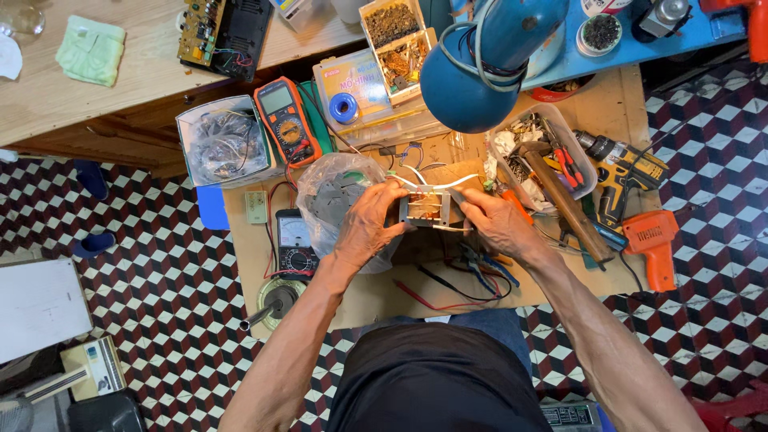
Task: The person is assembling a small electronic device, likely a transformer, on a cluttered workbench. They use a knife to adjust and secure copper windings and white wires on a laminated core. The person repeatedly manipulates the components with their hands and the knife, focusing on the internal structure of the device.
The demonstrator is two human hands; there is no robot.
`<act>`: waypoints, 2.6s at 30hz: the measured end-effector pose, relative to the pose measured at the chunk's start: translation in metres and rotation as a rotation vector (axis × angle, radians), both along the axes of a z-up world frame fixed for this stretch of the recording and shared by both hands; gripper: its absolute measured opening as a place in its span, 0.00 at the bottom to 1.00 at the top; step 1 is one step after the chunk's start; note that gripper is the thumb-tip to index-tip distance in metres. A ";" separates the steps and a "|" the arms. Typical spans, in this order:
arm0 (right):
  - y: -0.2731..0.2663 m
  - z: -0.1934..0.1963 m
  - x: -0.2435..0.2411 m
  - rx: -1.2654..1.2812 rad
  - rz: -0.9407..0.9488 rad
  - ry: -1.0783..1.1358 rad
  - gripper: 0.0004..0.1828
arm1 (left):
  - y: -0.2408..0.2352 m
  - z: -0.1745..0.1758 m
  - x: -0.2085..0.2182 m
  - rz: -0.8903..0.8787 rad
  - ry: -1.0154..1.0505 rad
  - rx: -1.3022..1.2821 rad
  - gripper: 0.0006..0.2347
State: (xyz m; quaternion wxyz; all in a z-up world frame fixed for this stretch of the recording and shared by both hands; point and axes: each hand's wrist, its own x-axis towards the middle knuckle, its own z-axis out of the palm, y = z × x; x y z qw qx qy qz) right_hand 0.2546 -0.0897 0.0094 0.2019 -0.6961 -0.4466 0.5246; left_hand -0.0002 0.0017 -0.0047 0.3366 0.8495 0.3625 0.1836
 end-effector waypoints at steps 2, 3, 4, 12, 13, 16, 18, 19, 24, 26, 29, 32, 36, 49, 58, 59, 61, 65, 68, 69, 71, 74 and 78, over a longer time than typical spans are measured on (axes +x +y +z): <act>0.003 0.000 0.002 -0.081 -0.020 0.004 0.17 | 0.001 0.000 0.001 -0.001 0.006 -0.003 0.27; 0.004 -0.002 0.003 -0.122 -0.029 0.006 0.16 | 0.001 0.000 0.001 -0.003 0.006 -0.003 0.27; 0.003 -0.005 0.003 -0.052 -0.014 0.013 0.16 | 0.001 0.000 0.001 -0.006 0.007 -0.003 0.27; -0.006 -0.028 -0.006 -0.041 -0.210 0.270 0.21 | 0.001 0.005 0.003 0.014 0.031 -0.064 0.27; -0.007 -0.029 -0.007 -0.054 -0.248 0.329 0.22 | 0.000 0.003 0.003 0.014 0.026 -0.055 0.27; -0.011 -0.023 -0.013 -0.074 -0.289 0.405 0.23 | 0.000 0.002 0.001 0.008 0.011 -0.041 0.26; -0.015 -0.015 -0.015 -0.065 -0.220 0.309 0.24 | 0.001 0.003 0.002 0.000 0.002 -0.034 0.27; -0.016 -0.011 -0.015 -0.047 -0.207 0.300 0.24 | 0.001 0.004 0.003 -0.004 -0.002 -0.027 0.27; -0.022 -0.001 -0.017 -0.078 -0.142 0.194 0.20 | 0.000 0.005 0.004 0.003 0.009 -0.046 0.27; -0.023 0.000 -0.017 -0.132 -0.160 0.228 0.19 | 0.001 0.004 0.003 -0.002 -0.007 -0.043 0.27; -0.023 -0.004 -0.015 -0.197 -0.206 0.407 0.19 | 0.000 0.003 0.002 0.002 -0.022 -0.039 0.27; -0.024 -0.007 -0.010 -0.222 -0.251 0.620 0.18 | -0.001 0.004 0.003 0.016 0.017 -0.059 0.27; -0.034 -0.008 -0.013 -0.267 -0.320 0.555 0.18 | -0.002 0.005 0.002 0.014 -0.001 -0.049 0.27; -0.048 -0.020 -0.029 -0.160 -0.298 0.448 0.19 | 0.008 -0.002 -0.008 -0.068 -0.006 0.055 0.28; -0.050 -0.028 -0.024 -0.174 -0.284 0.461 0.18 | 0.000 -0.012 -0.014 -0.068 -0.008 0.090 0.29; -0.049 -0.029 -0.023 -0.174 -0.270 0.448 0.18 | 0.002 -0.014 -0.013 -0.073 -0.004 0.088 0.29; -0.049 -0.030 -0.022 -0.167 -0.263 0.429 0.19 | 0.008 -0.017 -0.011 -0.085 -0.008 0.052 0.29; -0.054 -0.029 -0.023 -0.145 -0.284 0.420 0.20 | 0.008 -0.019 -0.011 -0.097 0.018 0.016 0.30; -0.064 -0.026 -0.022 -0.154 -0.383 0.425 0.24 | 0.003 -0.020 -0.014 -0.122 0.040 0.054 0.30; -0.068 -0.026 -0.023 -0.161 -0.426 0.429 0.26 | 0.000 -0.021 -0.016 -0.131 0.044 0.041 0.30; -0.073 -0.029 -0.025 -0.143 -0.513 0.504 0.31 | -0.006 -0.023 -0.022 -0.147 0.057 0.014 0.29; -0.078 -0.038 -0.030 -0.097 -0.618 0.601 0.32 | -0.015 -0.025 -0.030 -0.156 -0.011 0.042 0.29; -0.094 -0.057 -0.036 -0.121 -0.744 0.698 0.32 | -0.033 -0.022 -0.050 -0.130 0.017 -0.048 0.28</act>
